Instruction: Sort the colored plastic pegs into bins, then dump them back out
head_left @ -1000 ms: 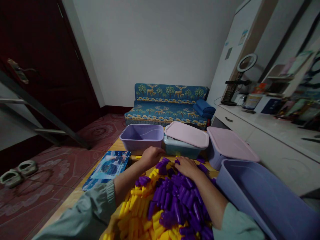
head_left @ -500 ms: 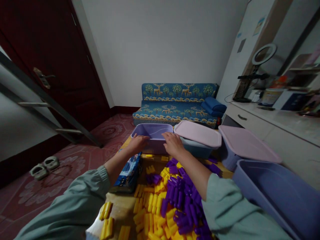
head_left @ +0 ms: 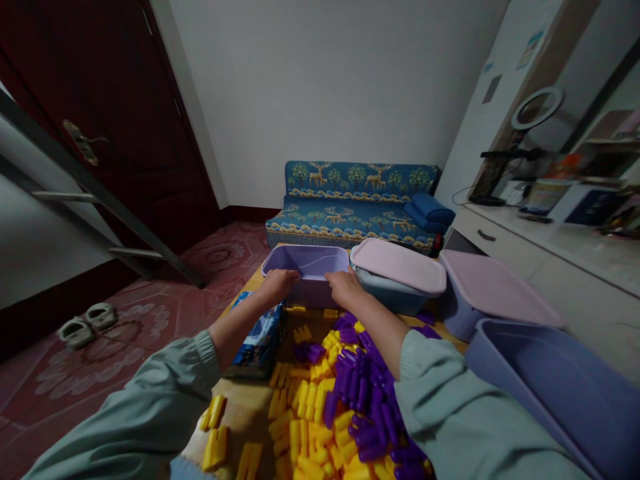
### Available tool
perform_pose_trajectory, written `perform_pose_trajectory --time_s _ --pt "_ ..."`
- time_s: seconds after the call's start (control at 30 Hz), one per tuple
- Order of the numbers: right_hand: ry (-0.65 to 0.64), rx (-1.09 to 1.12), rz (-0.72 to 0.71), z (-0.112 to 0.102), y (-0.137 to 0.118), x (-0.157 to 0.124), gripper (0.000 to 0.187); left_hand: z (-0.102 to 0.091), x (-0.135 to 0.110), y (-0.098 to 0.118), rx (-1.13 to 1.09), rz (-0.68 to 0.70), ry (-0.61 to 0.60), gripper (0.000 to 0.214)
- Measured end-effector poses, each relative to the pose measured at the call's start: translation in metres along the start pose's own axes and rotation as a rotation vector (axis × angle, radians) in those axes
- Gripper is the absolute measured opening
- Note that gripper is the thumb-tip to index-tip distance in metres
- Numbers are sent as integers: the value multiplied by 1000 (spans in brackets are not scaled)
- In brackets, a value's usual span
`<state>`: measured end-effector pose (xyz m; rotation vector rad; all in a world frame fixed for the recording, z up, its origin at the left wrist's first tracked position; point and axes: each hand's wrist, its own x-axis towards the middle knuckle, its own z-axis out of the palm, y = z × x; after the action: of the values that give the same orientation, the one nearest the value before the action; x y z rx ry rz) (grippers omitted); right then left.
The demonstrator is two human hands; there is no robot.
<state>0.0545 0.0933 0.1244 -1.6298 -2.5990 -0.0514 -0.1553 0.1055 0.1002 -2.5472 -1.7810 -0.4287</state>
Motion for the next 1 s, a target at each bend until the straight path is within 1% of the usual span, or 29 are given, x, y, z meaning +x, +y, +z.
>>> perform_pose_trajectory --time_s 0.3,0.53,0.63,0.7,0.77,0.83,0.87,0.93,1.0 --pt "-6 9 7 -2 -4 -9 33 -9 -11 11 -2 -13 -3 27" --pt "40 39 3 3 -3 -13 33 -7 -12 14 12 -26 0 28" --pt "62 62 -20 5 -2 -15 31 -6 -12 13 14 -18 -3 29" --pt "113 89 -47 2 1 -19 32 -8 -13 12 10 -11 -14 29" --pt "234 121 -46 -4 9 -23 34 -12 -15 14 -1 -3 -12 28" --pt "353 131 7 -15 23 -27 34 -19 -20 22 -32 23 30 31" --pt "382 119 53 -22 32 -29 33 -22 -24 29 -59 47 62 34" --pt "362 58 173 -35 53 -34 33 -25 -32 51 -139 120 111 36" --pt "253 -43 316 -46 74 -40 36 -23 -42 78 -254 219 101 33"
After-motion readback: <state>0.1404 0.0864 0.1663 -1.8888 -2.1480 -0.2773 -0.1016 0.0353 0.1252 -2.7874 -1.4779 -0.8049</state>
